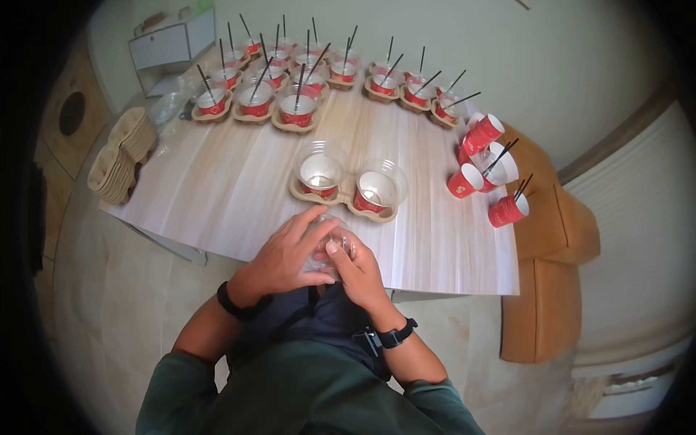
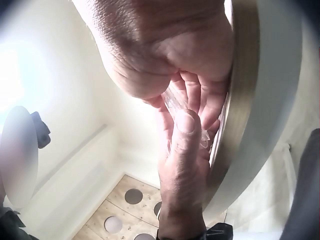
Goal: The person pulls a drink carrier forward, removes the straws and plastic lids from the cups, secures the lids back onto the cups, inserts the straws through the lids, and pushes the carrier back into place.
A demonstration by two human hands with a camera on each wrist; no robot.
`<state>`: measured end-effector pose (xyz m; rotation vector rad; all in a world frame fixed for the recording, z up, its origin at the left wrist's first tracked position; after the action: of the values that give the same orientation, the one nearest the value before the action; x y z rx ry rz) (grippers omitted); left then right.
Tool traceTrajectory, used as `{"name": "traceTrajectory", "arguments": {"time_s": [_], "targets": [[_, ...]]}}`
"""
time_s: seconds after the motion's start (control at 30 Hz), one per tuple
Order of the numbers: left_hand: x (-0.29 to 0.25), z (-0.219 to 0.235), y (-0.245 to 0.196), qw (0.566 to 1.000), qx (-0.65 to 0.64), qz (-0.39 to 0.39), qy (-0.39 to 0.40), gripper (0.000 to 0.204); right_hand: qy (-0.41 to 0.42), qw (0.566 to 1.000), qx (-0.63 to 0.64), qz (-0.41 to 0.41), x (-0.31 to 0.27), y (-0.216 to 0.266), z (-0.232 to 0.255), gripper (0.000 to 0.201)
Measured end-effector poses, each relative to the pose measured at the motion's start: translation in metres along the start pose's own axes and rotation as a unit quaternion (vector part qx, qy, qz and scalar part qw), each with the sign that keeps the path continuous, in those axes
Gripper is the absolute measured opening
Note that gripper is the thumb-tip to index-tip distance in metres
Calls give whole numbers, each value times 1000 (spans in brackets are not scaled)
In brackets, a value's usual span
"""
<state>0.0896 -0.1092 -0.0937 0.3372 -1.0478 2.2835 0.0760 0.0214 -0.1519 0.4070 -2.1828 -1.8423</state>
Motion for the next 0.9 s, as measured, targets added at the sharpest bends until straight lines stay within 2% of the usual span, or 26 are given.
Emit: {"name": "traceTrajectory", "arguments": {"time_s": [0.27,0.33,0.37,0.43,0.53,0.6,0.63,0.67,0.7,0.77,0.8,0.87,0.9], "targets": [[0,-2,7,999,-42,17,-1,97,7,999,24,37,-2,-3,7,46],[0,-1,8,998,-62,27,-4,97,-10,991,127,40,-2,-12,19,42],[1,2,8,997,-73,36,-9,96,-12,991,128,42,-3,-15,21,42],[2,3,8,996,-82,42,-10,95,-66,982,169,58,-5,-16,32,41],[2,10,14,991,-114,66,-34,95,-82,974,184,104,-7,-5,33,46],[1,29,15,990,-78,90,-79,95,-89,967,212,111,-4,-2,34,49],[5,36,15,990,-73,91,-74,95,-99,960,237,113,-4,-3,37,52],[11,53,16,989,-23,98,-112,95,-102,958,244,113,-4,-4,39,52],[18,69,15,983,27,104,-148,95,-81,951,286,88,-2,-7,38,53],[44,89,10,985,58,107,-125,93,-35,929,367,40,0,-13,39,57],[58,94,10,984,87,109,-112,91,-37,927,371,44,-1,-12,46,57],[80,90,18,986,112,98,-82,89,-7,840,543,17,-3,-10,47,59],[90,86,21,985,134,90,-57,87,8,819,572,34,-5,-1,50,56]]}}
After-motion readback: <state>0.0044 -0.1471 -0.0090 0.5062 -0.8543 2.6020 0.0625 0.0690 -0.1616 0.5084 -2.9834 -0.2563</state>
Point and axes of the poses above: each hand's wrist, its own x-axis towards the middle knuckle, its own z-axis out of the back of the hand, y = z × x, the point moved 9 cm from there along x, towards the middle knuckle, and after that the axes turned 5 degrees about z, right-handed, at the moved point
